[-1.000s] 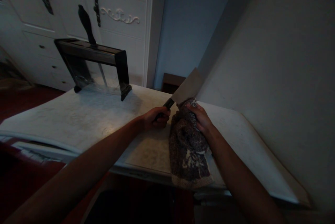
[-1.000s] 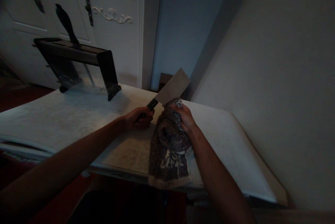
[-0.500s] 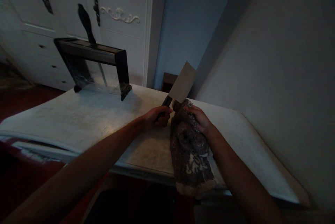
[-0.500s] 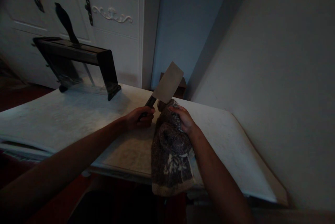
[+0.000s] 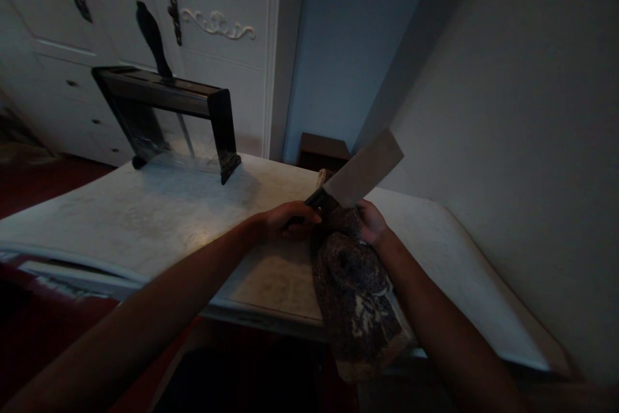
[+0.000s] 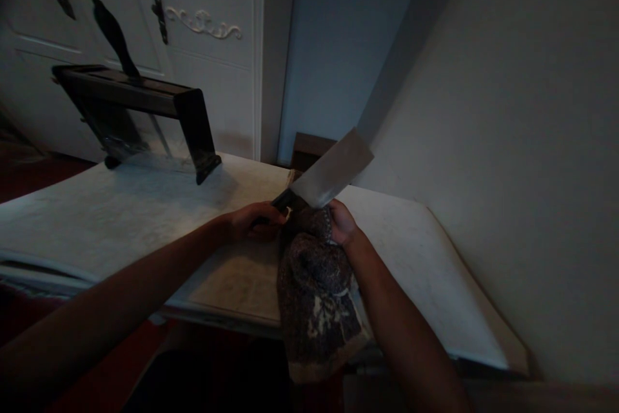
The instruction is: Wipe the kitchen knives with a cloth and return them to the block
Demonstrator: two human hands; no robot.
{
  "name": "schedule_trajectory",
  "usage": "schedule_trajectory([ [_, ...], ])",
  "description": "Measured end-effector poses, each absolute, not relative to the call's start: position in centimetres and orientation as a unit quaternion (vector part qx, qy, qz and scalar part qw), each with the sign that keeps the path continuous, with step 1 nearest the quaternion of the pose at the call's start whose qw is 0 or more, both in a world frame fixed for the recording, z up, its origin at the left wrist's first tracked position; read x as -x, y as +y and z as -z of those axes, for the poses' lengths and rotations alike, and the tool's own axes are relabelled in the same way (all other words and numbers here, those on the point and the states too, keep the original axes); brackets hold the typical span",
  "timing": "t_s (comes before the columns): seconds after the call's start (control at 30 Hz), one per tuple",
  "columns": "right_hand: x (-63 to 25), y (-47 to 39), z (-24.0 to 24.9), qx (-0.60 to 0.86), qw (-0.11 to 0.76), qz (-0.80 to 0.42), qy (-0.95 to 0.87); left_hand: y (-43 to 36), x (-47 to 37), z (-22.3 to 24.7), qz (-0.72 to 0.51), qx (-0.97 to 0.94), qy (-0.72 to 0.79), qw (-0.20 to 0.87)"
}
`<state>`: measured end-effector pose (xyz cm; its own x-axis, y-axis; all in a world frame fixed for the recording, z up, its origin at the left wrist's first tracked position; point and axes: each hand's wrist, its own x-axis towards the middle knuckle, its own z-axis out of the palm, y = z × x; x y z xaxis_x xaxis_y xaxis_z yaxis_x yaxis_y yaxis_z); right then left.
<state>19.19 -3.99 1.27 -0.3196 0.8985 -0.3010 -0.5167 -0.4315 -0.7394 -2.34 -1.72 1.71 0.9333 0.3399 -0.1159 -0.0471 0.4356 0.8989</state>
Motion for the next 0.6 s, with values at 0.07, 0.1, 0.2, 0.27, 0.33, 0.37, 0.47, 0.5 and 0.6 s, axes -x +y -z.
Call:
schedule_trajectory([
  [0.07,-19.14,-4.19,-1.31,0.340,0.456,-0.778,-0.268,-1.69,2.33,-1.74,-0.110,-0.526,0.141,0.832],
  [0.1,-19.13,-4.28,-1.33,0.331,0.455,-0.781,-0.270,-1.66,2.34,-1.74,-0.106,-0.529,0.140,0.830],
  [0.2,-19.12,-4.44,-1.37,0.314,0.448,-0.790,-0.276,-1.60,2.32,-1.69,-0.109,-0.532,0.139,0.828],
  [0.27,-19.08,-4.47,-1.44,0.310,0.443,-0.794,-0.280,-1.60,2.26,-1.64,-0.124,-0.531,0.141,0.827],
  [0.33,-19.03,-4.46,-1.54,0.314,0.440,-0.791,-0.285,-1.62,2.17,-1.59,-0.140,-0.527,0.149,0.825],
  [0.37,-19.00,-4.44,-1.59,0.319,0.440,-0.788,-0.289,-1.63,2.12,-1.57,-0.147,-0.524,0.154,0.825],
  [0.47,-19.05,-4.33,-1.70,0.339,0.448,-0.776,-0.287,-1.65,1.99,-1.54,-0.169,-0.513,0.169,0.825],
  [0.5,-19.10,-4.28,-1.70,0.345,0.453,-0.772,-0.282,-1.66,1.97,-1.55,-0.177,-0.508,0.174,0.825],
  [0.6,-19.28,-4.17,-1.63,0.351,0.469,-0.762,-0.275,-1.68,1.93,-1.60,-0.195,-0.495,0.183,0.827],
])
